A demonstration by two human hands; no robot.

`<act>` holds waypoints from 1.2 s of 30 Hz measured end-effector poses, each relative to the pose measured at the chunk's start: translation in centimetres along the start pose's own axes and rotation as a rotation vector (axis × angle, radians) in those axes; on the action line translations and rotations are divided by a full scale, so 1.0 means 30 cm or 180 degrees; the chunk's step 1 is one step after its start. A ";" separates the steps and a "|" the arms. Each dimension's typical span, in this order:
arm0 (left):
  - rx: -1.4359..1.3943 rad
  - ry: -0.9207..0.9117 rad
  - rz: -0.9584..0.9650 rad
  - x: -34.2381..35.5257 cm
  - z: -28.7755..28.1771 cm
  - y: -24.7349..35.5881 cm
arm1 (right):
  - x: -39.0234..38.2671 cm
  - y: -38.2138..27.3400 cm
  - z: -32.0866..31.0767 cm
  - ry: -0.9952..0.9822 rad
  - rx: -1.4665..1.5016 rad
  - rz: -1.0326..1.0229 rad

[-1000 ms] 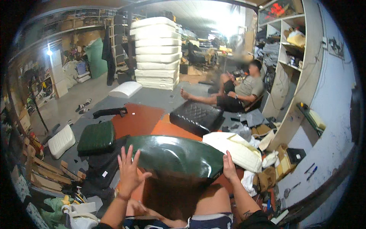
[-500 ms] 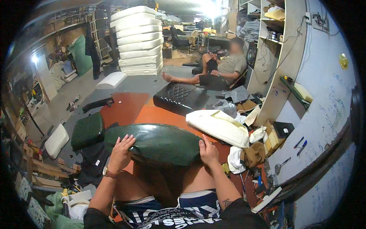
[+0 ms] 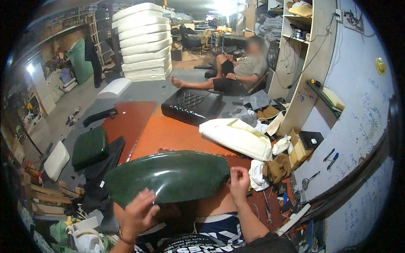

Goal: The person smooths and stretches a green leather cover over a seat cushion, using a staple gun to secure the material to the underside. They repeatedly adjust the leather and apply staples along the edges to tighten the fit.

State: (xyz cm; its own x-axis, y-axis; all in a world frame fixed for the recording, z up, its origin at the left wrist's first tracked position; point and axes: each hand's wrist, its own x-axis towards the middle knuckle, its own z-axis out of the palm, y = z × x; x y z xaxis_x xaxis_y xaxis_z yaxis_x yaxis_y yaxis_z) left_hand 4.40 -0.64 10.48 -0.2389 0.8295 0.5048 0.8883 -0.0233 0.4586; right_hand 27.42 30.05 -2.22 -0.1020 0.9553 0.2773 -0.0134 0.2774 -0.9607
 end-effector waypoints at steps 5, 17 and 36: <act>-0.3775 -0.1103 -0.3074 -0.235 0.207 -0.089 | -0.117 -0.108 -0.019 -0.0520 0.0965 0.1449; -0.4504 0.1056 -0.2957 -0.055 0.235 -0.078 | -0.315 -0.213 0.238 -0.2605 0.3352 0.2812; -0.5215 0.0683 -0.2894 -0.003 0.302 -0.043 | -0.352 -0.230 0.286 -0.1826 0.1133 0.1904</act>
State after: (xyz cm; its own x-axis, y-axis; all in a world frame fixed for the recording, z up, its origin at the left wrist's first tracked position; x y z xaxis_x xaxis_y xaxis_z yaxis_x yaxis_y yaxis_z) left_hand 6.82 4.38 3.22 -0.5115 0.8223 -0.2492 -0.6910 -0.2213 0.6882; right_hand 20.05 17.17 1.34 -0.6703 0.7059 -0.2291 -0.0961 -0.3887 -0.9163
